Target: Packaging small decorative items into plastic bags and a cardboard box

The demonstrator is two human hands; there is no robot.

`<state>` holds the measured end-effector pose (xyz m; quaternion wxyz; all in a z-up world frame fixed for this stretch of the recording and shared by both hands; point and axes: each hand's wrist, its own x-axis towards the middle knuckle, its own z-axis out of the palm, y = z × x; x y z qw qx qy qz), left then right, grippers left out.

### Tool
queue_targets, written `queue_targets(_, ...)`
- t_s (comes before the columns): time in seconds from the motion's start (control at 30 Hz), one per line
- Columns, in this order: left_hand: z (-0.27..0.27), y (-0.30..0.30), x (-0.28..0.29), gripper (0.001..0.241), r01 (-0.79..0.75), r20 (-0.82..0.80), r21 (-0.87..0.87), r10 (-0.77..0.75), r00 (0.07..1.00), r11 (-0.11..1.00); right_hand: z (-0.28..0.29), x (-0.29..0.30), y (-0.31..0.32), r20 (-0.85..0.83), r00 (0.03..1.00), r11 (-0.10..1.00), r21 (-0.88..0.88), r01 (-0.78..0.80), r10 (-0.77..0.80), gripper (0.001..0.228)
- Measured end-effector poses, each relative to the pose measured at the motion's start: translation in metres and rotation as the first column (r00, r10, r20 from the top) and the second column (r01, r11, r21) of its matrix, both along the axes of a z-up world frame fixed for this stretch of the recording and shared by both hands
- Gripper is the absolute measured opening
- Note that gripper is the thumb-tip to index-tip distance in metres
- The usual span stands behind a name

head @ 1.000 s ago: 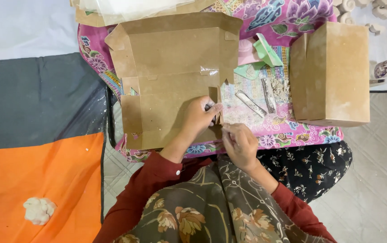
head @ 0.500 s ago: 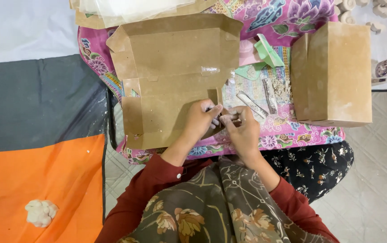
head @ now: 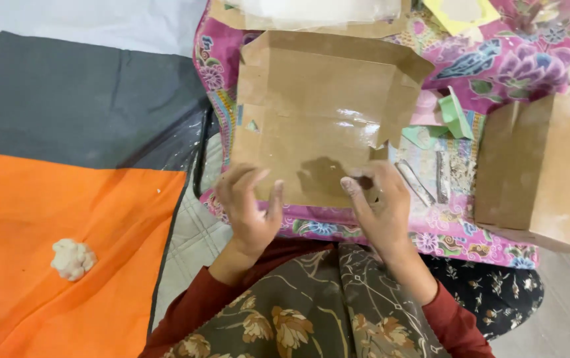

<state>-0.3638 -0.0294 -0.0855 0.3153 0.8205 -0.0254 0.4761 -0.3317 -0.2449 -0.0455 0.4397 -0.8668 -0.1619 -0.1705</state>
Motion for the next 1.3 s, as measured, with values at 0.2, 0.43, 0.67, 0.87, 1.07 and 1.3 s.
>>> queue_targets(0.2,-0.032,0.036,-0.045,0.06,-0.291,-0.422,-0.544,0.043,0.906,0.787,0.017,0.044,0.124,-0.339,0.84,0.786,-0.323,-0.528,0.425,0.022)
queue_targets(0.43,-0.022,0.045,-0.034,0.039,-0.299,-0.515,-0.649,-0.114,0.85,0.699,-0.042,0.081,0.21,-0.577,0.764,0.541,-0.56,-0.627,0.289,0.036)
queue_targets(0.67,-0.038,0.048,-0.035,0.025,-0.242,-0.448,-0.717,-0.166,0.878,0.654,-0.074,0.089,0.162,-0.496,0.842,0.717,-0.506,-0.48,0.214,0.031)
queue_targets(0.87,-0.023,0.04,-0.034,0.016,-0.138,-0.32,-0.668,-0.115,0.941,0.731,-0.08,0.087,0.122,-0.538,0.827,0.924,-0.213,-0.318,0.161,0.024)
queue_targets(1.07,-0.017,0.038,-0.022,0.012,-0.015,-0.225,-0.545,-0.129,0.966,0.838,-0.073,0.076,0.114,-0.608,0.731,0.95,0.232,-0.209,0.309,0.036)
queue_targets(1.3,-0.022,0.04,-0.008,0.01,0.081,-0.175,-0.366,-0.154,0.973,0.927,-0.089,0.075,0.117,-0.555,0.75,0.933,0.235,-0.273,0.36,0.042)
